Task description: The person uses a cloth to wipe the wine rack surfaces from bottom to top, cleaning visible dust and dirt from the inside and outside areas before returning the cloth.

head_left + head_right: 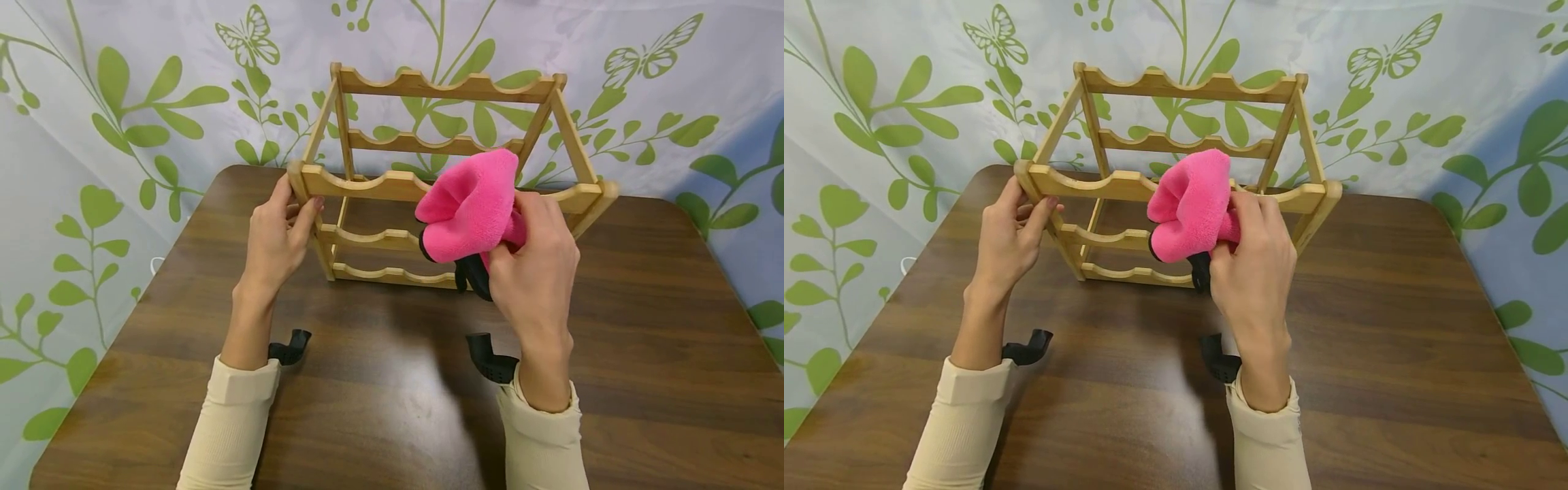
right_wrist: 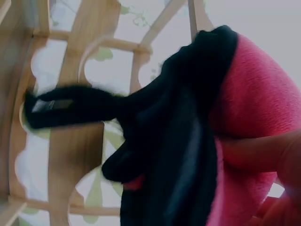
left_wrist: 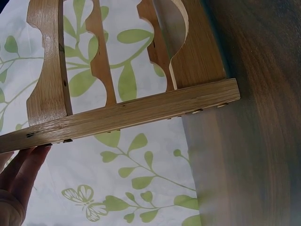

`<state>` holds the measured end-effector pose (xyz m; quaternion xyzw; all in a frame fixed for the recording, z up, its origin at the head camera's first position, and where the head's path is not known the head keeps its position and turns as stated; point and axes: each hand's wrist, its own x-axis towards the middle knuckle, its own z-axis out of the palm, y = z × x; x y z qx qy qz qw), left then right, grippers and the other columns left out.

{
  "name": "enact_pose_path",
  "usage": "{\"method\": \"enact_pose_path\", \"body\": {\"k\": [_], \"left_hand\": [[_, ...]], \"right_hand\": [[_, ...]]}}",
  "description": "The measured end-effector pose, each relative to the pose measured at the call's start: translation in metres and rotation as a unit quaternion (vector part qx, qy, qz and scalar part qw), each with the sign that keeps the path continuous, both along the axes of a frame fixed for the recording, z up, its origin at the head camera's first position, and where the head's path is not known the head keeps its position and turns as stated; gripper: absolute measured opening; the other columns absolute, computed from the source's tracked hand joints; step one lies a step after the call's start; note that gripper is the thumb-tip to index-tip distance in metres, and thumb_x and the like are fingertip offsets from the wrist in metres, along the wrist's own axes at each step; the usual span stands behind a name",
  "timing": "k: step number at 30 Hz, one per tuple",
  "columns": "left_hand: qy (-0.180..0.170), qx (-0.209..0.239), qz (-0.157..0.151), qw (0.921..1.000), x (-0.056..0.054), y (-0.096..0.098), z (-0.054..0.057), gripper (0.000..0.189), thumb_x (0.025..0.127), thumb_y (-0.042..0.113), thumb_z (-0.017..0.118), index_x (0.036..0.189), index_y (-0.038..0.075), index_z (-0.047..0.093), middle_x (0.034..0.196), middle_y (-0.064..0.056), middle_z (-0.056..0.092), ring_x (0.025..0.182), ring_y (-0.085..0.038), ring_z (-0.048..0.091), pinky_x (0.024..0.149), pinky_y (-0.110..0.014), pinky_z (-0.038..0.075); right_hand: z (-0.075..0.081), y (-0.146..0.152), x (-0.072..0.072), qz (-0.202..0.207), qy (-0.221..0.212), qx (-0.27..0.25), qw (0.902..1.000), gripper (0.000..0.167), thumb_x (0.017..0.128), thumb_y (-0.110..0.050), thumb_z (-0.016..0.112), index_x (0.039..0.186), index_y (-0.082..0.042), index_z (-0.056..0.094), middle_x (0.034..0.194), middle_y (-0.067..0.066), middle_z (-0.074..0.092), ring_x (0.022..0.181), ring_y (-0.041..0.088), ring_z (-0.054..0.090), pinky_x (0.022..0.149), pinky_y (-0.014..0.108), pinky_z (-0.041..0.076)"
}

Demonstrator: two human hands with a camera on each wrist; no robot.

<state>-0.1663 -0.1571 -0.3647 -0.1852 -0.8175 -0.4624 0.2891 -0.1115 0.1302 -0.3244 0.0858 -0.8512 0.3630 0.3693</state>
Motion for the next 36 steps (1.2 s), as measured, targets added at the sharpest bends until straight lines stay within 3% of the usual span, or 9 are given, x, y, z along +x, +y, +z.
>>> {"method": "enact_pose_path", "body": {"k": [21, 36], "left_hand": [[-0.004, 0.0, 0.003, 1.0, 0.0, -0.001, 0.0, 0.031, 0.099, 0.01, 0.062, 0.124, -0.008, 0.055, 0.107, -0.019, 0.068, 0.091, -0.035, 0.07, 0.072, -0.046, 0.059], [0.0, 0.0, -0.002, 1.0, -0.001, -0.001, 0.0, 0.03, 0.098, 0.008, 0.061, 0.122, -0.008, 0.055, 0.105, -0.019, 0.068, 0.09, -0.034, 0.071, 0.071, -0.044, 0.059]], "right_hand": [[0.012, 0.04, 0.011, -0.099, -0.029, 0.013, 0.9946, 0.03, 0.081, 0.001, 0.065, 0.111, 0.004, 0.065, 0.104, 0.023, 0.063, 0.099, 0.036, 0.057, 0.076, 0.059, 0.042], [0.016, 0.052, 0.019, -0.181, -0.026, 0.029, 0.9827, 0.031, 0.083, -0.013, 0.066, 0.109, 0.004, 0.064, 0.098, 0.024, 0.063, 0.091, 0.034, 0.057, 0.072, 0.05, 0.039]]}}
